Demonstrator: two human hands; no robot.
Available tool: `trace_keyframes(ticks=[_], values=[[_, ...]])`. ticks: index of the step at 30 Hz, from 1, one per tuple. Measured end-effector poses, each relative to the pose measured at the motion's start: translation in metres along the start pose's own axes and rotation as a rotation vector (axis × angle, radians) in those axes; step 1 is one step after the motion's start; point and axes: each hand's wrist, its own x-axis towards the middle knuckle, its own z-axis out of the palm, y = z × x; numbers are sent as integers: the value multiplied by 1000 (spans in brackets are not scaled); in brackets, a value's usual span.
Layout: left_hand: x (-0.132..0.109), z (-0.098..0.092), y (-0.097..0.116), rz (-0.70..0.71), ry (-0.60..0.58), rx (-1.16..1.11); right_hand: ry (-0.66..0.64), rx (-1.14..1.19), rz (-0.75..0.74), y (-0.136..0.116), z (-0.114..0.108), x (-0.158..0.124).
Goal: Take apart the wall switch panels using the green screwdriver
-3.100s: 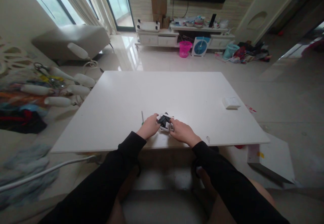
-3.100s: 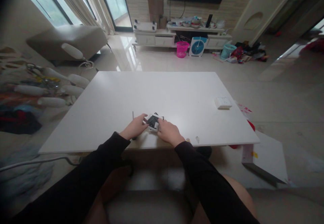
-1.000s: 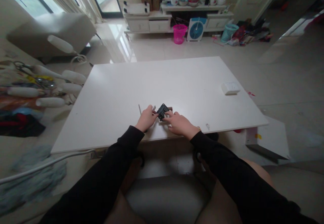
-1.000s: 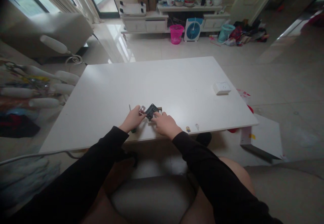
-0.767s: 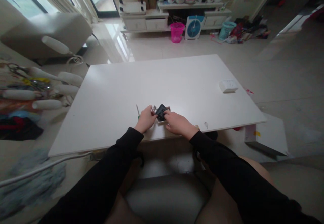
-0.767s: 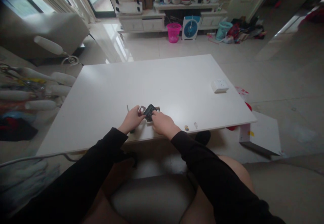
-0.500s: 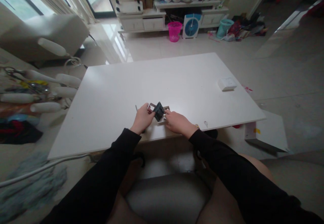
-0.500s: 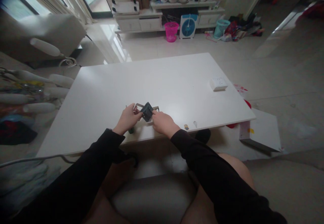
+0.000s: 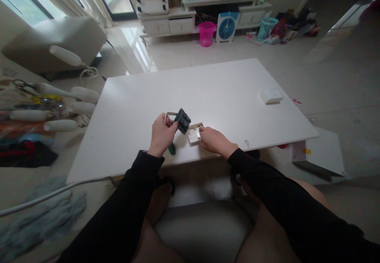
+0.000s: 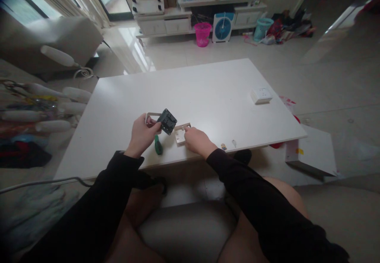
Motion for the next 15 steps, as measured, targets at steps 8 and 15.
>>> trace_keyframes(ticks=[8,15], values=[[-1,0,3,-10,-17,3,15,19,-9,4,2,-1],[-2,2,4,-8,-41,19,6,-38,-52,3,8,-2]])
